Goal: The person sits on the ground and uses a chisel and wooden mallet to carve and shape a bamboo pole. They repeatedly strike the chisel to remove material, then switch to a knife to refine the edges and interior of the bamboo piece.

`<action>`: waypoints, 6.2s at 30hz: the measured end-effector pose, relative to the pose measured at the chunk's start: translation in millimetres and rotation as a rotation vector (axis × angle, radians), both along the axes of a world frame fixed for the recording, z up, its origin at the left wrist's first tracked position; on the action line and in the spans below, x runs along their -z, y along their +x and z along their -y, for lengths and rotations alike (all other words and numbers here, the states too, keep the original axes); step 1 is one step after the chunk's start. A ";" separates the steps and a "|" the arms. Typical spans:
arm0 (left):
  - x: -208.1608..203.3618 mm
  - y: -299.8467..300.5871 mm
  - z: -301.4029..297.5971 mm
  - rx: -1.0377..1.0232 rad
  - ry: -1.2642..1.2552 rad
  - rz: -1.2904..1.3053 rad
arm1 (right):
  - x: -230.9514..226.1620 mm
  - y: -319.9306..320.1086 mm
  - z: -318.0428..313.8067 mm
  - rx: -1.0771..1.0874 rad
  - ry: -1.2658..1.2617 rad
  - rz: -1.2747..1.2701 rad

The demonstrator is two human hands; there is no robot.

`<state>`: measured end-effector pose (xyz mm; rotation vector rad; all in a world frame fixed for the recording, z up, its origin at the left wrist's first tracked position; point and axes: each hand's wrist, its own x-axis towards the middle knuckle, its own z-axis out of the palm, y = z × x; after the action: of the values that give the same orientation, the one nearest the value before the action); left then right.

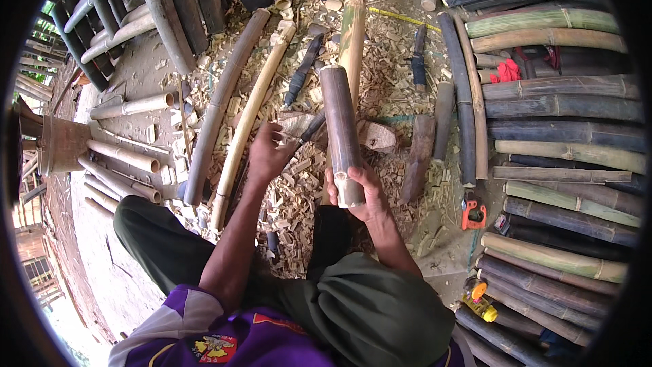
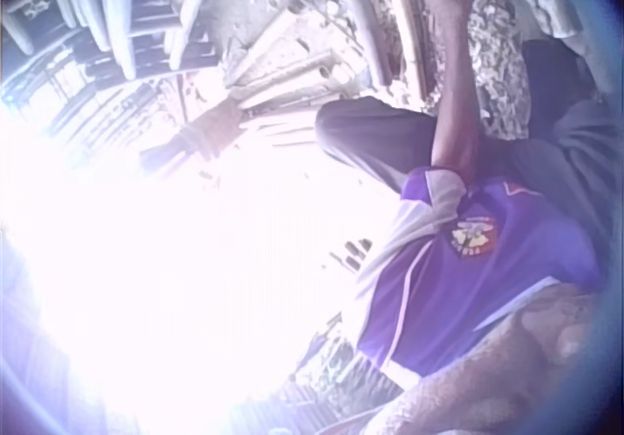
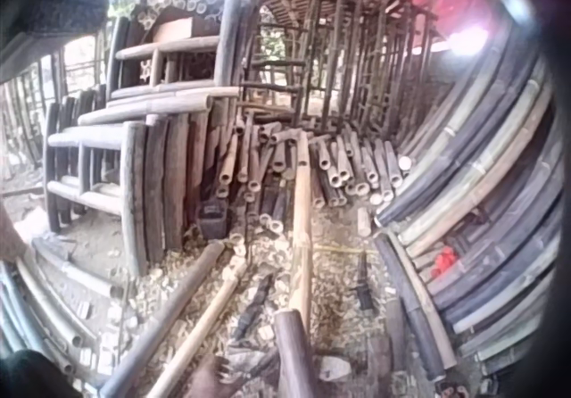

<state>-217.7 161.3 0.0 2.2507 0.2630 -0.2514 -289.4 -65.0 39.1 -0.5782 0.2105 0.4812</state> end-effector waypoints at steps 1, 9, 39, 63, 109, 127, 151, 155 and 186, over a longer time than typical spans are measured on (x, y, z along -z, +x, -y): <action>3.0 -3.2 10.2 0.091 0.137 -0.039 | -1.5 0.8 -0.6 -0.004 -0.028 0.015; 47.8 -41.5 7.5 -0.077 0.120 0.066 | -7.5 5.5 10.4 0.115 0.109 0.058; -101.5 69.7 63.7 0.800 -0.765 0.282 | -25.6 86.7 29.4 -0.381 -1.403 0.604; -97.7 0.4 109.7 0.305 -0.630 0.654 | 96.2 -13.4 134.4 -0.043 -2.229 -0.120; -78.6 -4.2 117.2 0.319 -0.483 0.745 | -171.6 -1.6 40.1 -0.187 -1.871 0.806; -99.2 5.5 56.9 0.280 -0.559 0.173 | -138.7 42.7 93.5 0.010 -1.388 1.060; -104.2 5.8 72.5 0.274 -0.635 0.375 | -38.8 60.6 118.4 0.021 -1.686 0.630; -101.1 5.5 73.2 0.282 -0.652 0.348 | 26.4 28.0 143.0 -0.051 -1.948 0.226; -136.3 -1.7 44.9 0.229 -0.277 0.458 | 11.2 26.2 51.8 -0.036 -1.408 0.436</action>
<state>-219.4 116.4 136.3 1.9931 -0.2595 0.1078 -263.2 -116.7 27.9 -2.0395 0.0913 0.1608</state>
